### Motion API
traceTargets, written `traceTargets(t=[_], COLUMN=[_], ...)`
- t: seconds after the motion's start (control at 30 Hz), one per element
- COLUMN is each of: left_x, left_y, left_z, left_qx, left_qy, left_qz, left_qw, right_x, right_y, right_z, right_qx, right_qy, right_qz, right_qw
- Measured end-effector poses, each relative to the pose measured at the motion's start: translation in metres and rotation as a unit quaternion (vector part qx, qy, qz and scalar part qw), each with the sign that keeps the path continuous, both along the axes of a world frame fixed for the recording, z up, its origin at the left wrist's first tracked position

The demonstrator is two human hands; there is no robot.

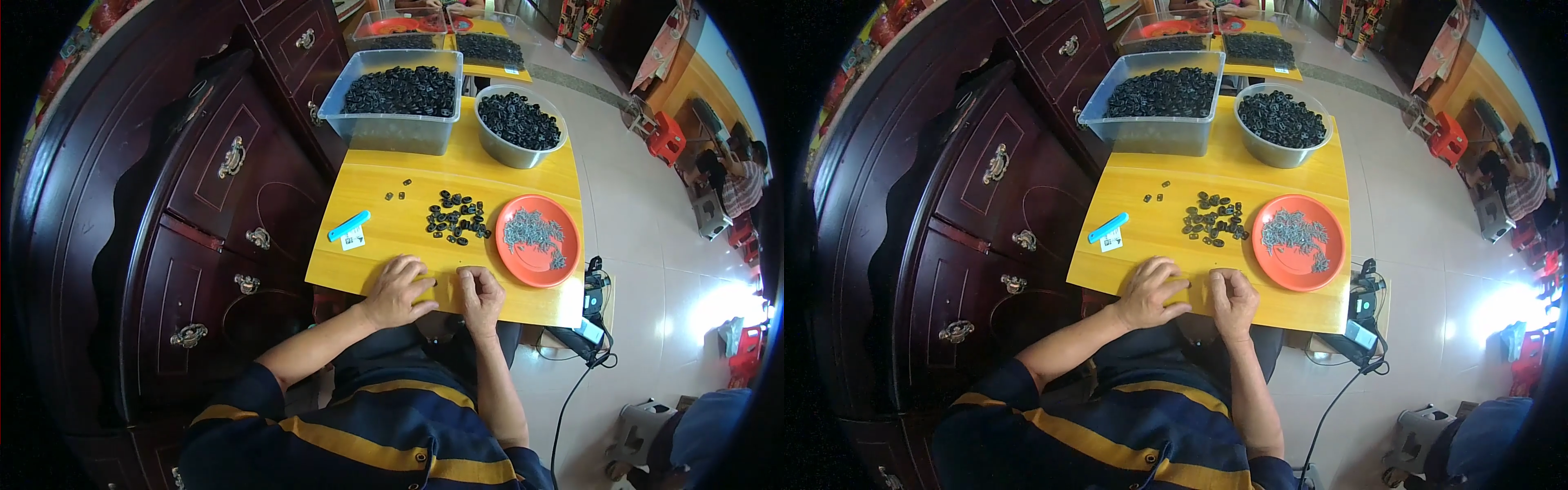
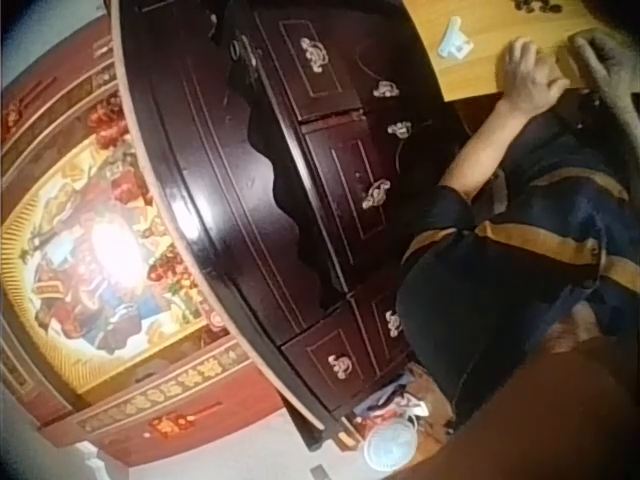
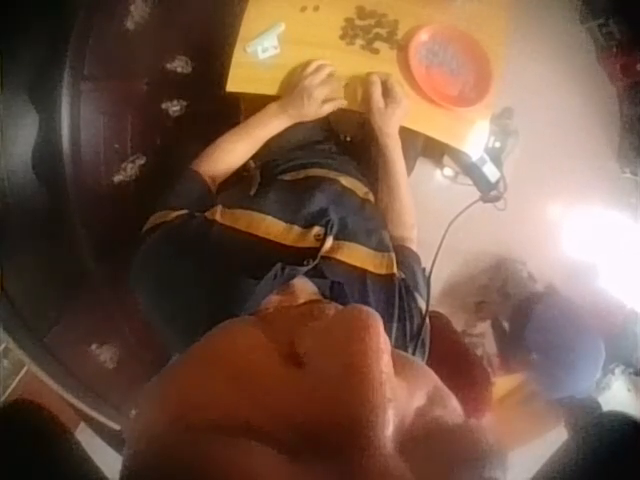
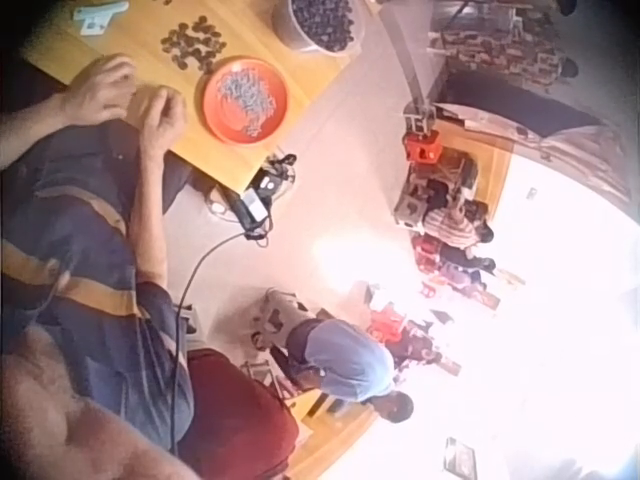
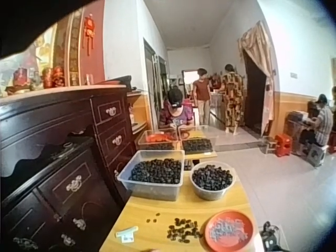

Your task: The person assembles plastic cord locks by hand, picking up plastic housing pieces and inserting internal components and springs into them.

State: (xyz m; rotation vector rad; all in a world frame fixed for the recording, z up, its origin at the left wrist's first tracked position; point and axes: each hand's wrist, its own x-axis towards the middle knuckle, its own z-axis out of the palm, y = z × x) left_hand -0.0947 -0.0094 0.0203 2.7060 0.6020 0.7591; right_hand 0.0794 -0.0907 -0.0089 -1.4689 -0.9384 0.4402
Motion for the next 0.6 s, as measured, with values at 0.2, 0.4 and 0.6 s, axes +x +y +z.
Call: traceTargets(t=[0.2, 0.4, 0.6], left_x=[-0.013, -0.010, 0.015], left_y=[-0.011, -0.019, -0.010], left_z=[-0.009, -0.010, 0.007], left_qx=[0.007, 0.047, -0.193], left_qy=[-0.017, -0.051, -0.186], left_qz=[-0.025, -0.053, 0.037], left_qw=[1.000, 0.996, 0.963], right_x=[-0.001, 0.000, 0.003], right_y=[-0.001, -0.001, -0.005], right_z=[0.002, 0.000, 0.000], right_qx=[0.004, -0.007, 0.020], right_qy=[-0.006, 0.005, 0.138], right_qz=[-0.002, 0.000, 0.067], right_qw=[1.000, 1.000, 0.988])
